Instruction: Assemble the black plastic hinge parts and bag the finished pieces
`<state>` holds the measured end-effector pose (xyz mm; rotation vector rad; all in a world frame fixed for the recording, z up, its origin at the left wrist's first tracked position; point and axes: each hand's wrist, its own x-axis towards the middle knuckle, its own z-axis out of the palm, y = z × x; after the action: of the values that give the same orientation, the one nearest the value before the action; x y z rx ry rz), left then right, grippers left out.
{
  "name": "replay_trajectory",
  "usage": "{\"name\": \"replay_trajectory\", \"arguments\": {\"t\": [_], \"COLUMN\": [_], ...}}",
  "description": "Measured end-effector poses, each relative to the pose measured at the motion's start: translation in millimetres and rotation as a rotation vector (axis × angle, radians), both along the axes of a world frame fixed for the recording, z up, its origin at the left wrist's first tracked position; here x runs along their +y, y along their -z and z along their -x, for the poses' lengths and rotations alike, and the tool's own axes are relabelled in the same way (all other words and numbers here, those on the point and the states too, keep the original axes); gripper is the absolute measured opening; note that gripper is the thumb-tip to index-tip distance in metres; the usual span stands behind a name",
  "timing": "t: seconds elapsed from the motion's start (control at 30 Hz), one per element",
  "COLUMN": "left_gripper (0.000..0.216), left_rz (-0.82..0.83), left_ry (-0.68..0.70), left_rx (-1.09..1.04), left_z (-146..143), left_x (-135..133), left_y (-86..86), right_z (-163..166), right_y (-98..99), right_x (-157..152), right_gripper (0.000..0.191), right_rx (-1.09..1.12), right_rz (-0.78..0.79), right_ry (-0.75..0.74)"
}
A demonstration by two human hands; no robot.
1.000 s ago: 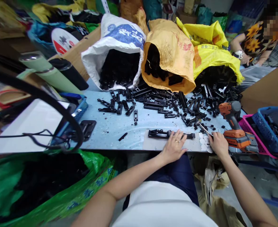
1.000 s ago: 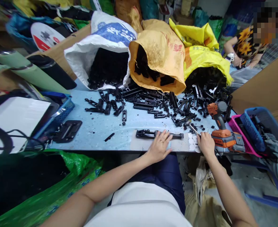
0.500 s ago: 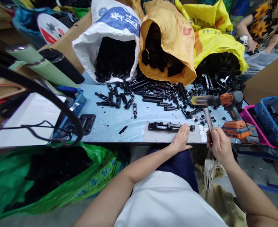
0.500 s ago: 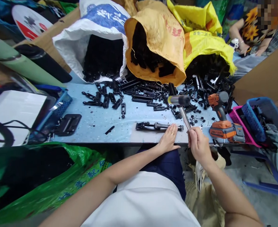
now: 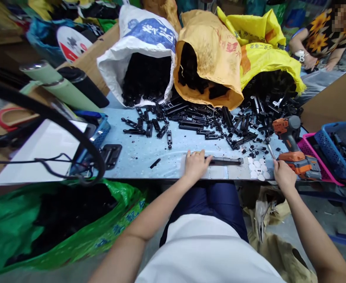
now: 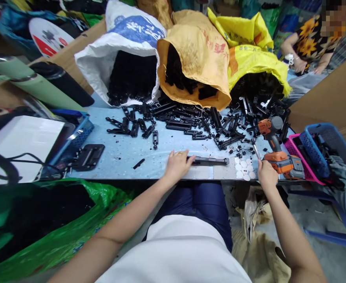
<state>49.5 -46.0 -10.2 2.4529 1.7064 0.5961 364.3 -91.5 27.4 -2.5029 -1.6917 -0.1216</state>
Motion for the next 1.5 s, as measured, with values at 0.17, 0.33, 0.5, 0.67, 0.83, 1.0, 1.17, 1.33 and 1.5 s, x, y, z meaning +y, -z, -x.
{"name": "replay_trajectory", "arguments": {"t": [0.17, 0.33, 0.5, 0.67, 0.83, 1.0, 1.17, 1.33, 1.5], "left_gripper": [0.037, 0.058, 0.037, 0.039, 0.047, 0.028, 0.031, 0.019, 0.02], "left_rz": [0.005, 0.007, 0.076, 0.017, 0.11, 0.136, 0.12, 0.095, 0.18], "left_ry": [0.245, 0.339, 0.395, 0.44, 0.478, 0.322, 0.36, 0.629, 0.596], "left_rx": [0.009, 0.043, -0.077, -0.193, -0.082, -0.012, 0.076, 0.097, 0.151], "left_z": [34.9, 16.6, 17.1, 19.1, -8.5, -53.3, -95.5, -135.6, -161.7], "left_x": [-11.5, -3.1, 6.9, 2.2, 20.1, 77.4, 93.4, 60.6, 49.4], "left_y": [1.6, 8.3, 22.9, 26.9, 9.9, -7.6, -16.8, -16.8, -14.5], "right_z": [58.0, 111.5, 119.3, 116.5, 83.2, 57.7, 58.7, 41.8, 20.0], "right_y": [24.3, 28.9, -5.3, -22.7, 6.4, 39.6, 46.6, 44.7, 41.8], "right_x": [22.3, 49.4, 34.7, 29.8, 39.6, 25.4, 7.8, 9.0, 26.1], "right_gripper": [0.042, 0.027, 0.022, 0.021, 0.031, 0.038, 0.041, 0.037, 0.028], "right_rx": [-0.036, -0.216, -0.38, -0.389, -0.26, -0.113, -0.017, 0.029, 0.049], "right_rz": [-0.132, 0.136, 0.14, 0.092, 0.065, 0.036, -0.033, -0.198, -0.205], "right_ry": [-0.826, -1.179, -1.162, -1.21, -1.189, -1.078, -0.994, -0.739, -0.397]}}
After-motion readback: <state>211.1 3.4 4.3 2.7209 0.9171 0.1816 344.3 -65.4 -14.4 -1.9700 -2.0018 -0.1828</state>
